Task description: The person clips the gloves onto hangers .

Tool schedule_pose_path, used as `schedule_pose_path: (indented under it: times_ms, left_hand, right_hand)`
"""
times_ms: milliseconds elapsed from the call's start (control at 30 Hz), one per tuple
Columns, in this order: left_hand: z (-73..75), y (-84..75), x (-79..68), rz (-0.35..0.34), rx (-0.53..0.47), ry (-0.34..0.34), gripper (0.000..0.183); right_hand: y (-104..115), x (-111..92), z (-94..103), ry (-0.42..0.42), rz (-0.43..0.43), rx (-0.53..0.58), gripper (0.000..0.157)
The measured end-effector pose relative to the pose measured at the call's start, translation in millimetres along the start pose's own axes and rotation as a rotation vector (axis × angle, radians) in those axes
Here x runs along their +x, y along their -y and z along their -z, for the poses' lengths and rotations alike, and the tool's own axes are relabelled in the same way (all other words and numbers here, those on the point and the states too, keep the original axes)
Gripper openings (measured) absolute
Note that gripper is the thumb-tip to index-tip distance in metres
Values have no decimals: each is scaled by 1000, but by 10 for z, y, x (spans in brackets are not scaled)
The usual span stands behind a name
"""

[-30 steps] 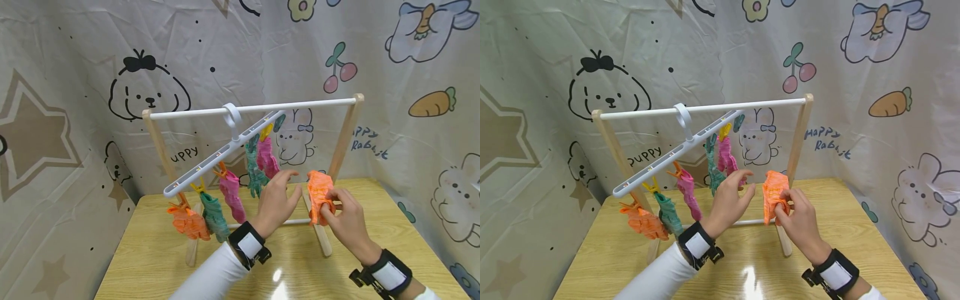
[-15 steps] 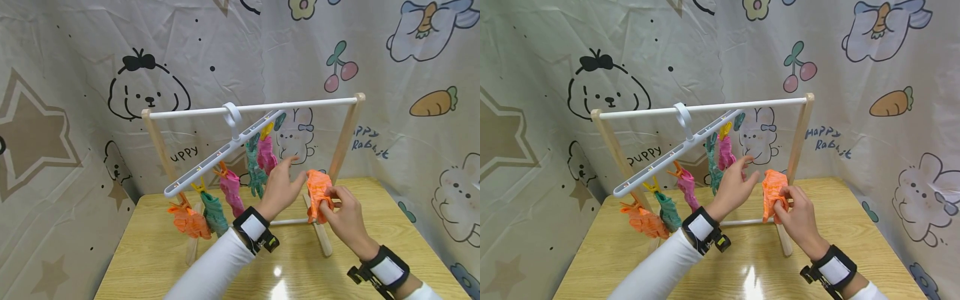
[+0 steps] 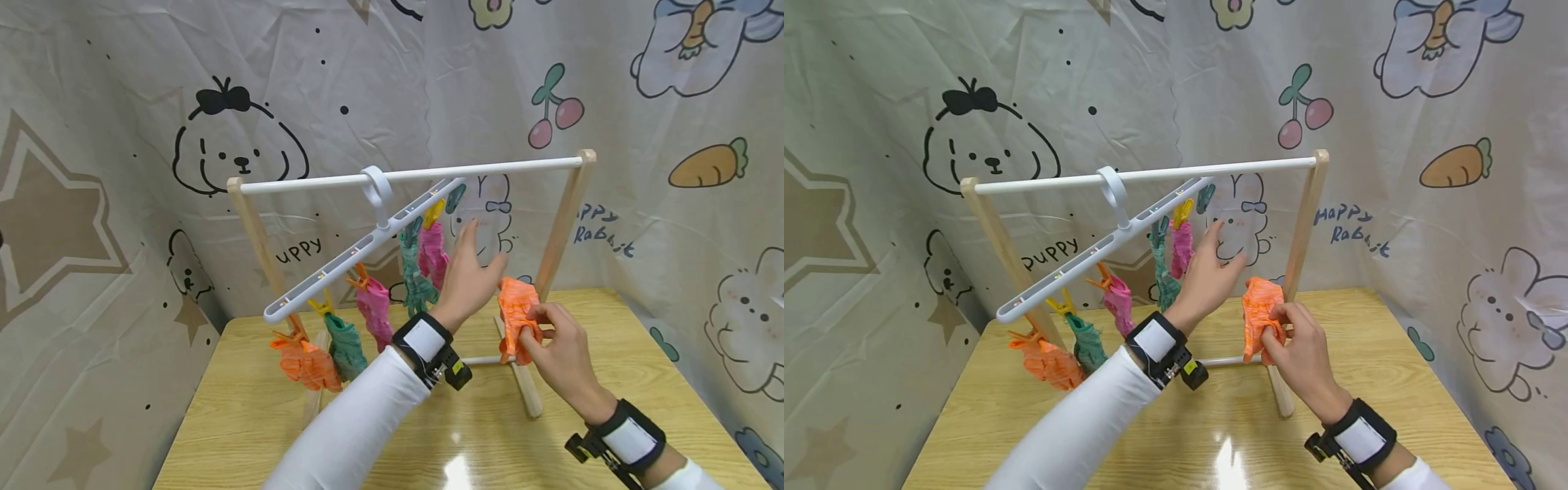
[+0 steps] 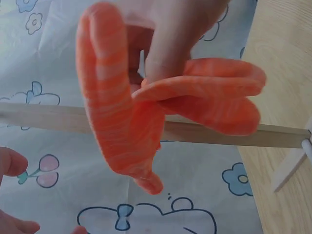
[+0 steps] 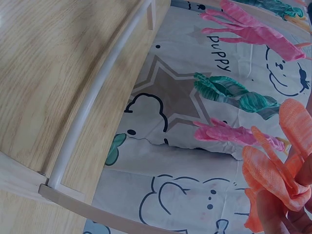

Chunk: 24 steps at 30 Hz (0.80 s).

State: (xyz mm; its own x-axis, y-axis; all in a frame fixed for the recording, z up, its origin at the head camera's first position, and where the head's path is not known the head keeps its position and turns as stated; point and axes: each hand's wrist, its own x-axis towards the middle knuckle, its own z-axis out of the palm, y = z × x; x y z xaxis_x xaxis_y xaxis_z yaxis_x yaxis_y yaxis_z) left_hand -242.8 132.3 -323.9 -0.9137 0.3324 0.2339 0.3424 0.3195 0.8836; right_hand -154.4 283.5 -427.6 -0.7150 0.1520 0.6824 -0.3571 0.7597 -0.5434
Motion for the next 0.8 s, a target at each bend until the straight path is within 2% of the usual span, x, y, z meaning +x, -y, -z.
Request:
schedule_pose_path:
  times_ms: [300,567,800]
  left_hand:
    - [-39,-39,152,79,-75,-14,87]
    - [-108,11,280,139,-135,-25,93]
    - [-79,54,380,177,-168,-59,99]
  right_hand:
    - [19,3,3,-2,-4,-1,20]
    - [31,9,-18,-3,-7,26,21]
    - [42,19,-38,-7,-2,49,20]
